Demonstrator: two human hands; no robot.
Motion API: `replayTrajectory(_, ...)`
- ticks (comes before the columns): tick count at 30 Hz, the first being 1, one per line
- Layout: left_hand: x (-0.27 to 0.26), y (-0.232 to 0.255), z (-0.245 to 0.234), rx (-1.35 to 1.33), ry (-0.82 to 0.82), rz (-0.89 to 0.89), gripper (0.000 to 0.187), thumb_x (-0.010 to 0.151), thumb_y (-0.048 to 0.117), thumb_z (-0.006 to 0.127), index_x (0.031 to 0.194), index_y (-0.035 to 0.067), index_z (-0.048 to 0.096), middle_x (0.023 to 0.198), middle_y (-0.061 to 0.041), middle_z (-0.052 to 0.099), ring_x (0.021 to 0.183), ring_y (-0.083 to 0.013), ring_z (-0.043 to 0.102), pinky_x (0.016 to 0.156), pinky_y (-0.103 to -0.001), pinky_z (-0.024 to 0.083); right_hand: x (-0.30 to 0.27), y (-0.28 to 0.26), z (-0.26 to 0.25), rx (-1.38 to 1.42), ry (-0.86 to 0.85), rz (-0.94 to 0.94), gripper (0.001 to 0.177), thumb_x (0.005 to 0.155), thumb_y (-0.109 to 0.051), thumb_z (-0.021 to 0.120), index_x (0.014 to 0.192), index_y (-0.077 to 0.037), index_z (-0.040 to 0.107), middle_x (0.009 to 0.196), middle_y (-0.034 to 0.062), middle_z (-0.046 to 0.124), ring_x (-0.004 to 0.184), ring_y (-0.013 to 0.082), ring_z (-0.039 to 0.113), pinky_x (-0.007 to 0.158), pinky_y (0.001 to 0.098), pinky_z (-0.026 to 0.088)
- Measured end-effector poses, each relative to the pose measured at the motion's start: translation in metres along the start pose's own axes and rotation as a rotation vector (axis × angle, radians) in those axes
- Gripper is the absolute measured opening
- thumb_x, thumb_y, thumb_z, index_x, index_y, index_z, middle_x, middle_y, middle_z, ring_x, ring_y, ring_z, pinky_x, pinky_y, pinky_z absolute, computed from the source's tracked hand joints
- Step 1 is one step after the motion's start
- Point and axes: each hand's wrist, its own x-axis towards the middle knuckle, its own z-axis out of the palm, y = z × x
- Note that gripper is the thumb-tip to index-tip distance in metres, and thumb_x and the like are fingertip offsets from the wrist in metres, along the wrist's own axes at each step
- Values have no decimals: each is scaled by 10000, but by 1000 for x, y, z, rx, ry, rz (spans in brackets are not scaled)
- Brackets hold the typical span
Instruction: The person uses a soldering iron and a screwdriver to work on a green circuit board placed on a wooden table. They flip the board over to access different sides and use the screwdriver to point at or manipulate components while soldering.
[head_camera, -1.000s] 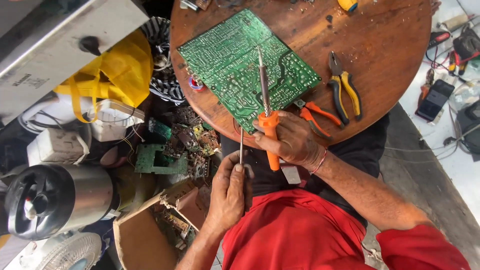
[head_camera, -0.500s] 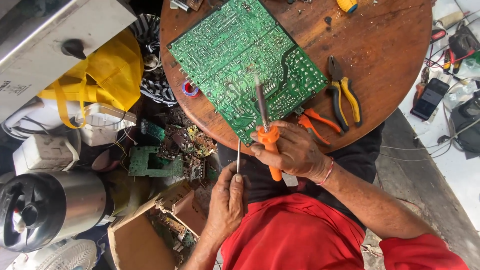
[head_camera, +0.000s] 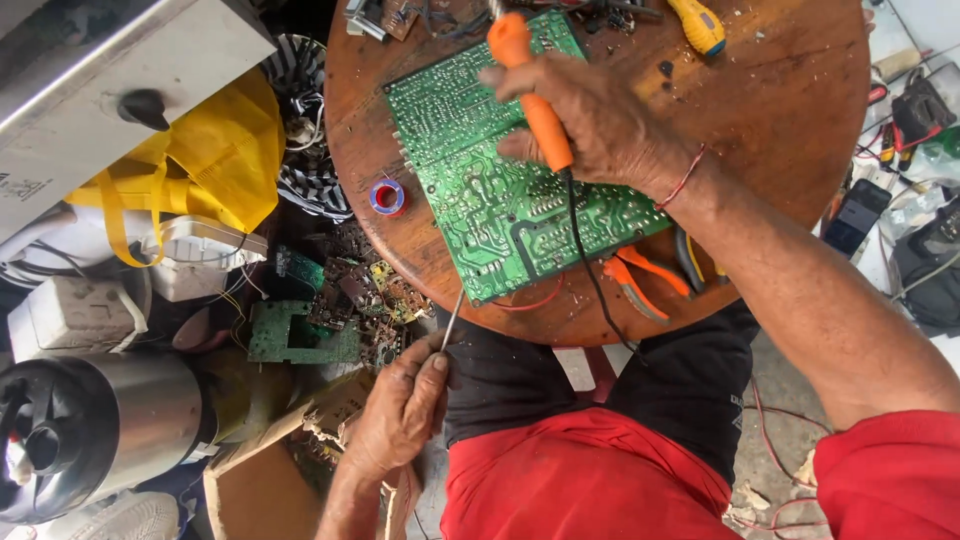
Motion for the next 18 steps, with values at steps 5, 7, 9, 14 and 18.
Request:
replayTrajectory(5,4,7,8,79,71,75,528,1014,402,425,1350,52,636,845,26,601,741,-119,576,649,-298,484,-10,7,16,10,-110,40,539,1020,-282,757,1434,-113,455,1430,211,568,1253,433,584,994,616,535)
replayTrajectory(7,4,1,11,83,72,145,492,1034,376,433,1327,45,650,622,83,412,538,-89,423,482,-302,379,-16,6,19,32,-148,92,541,1012,-263,753,1437,-120,451,1463,207,549,1298,444,565,1010,642,535)
replayTrajectory(9,6,-4,13,205,139,154,506,1002,405,508,1326,42,646,771,7,652,704,-153,646,636,-347,543,-16,7,17,79,-142,104,501,991,-189,773,1372,-113,457,1485,127,577,1305,411,563,1024,604,533)
replayTrajectory(14,13,-12,11,206,135,126,560,991,466,476,1317,46,650,820,-15,738,741,-154,717,658,-327,574,-17,14,21,46,-81,54,480,1002,-247,786,1330,-94,471,1473,143,615,1236,437,610,954,608,550)
replayTrajectory(18,4,5,8,243,114,88,576,987,509,443,1339,96,638,1000,-63,806,906,-208,787,784,-332,586,-19,9,21,32,-80,23,478,997,-251,781,1310,-82,462,1455,166,623,1225,432,609,960,602,561)
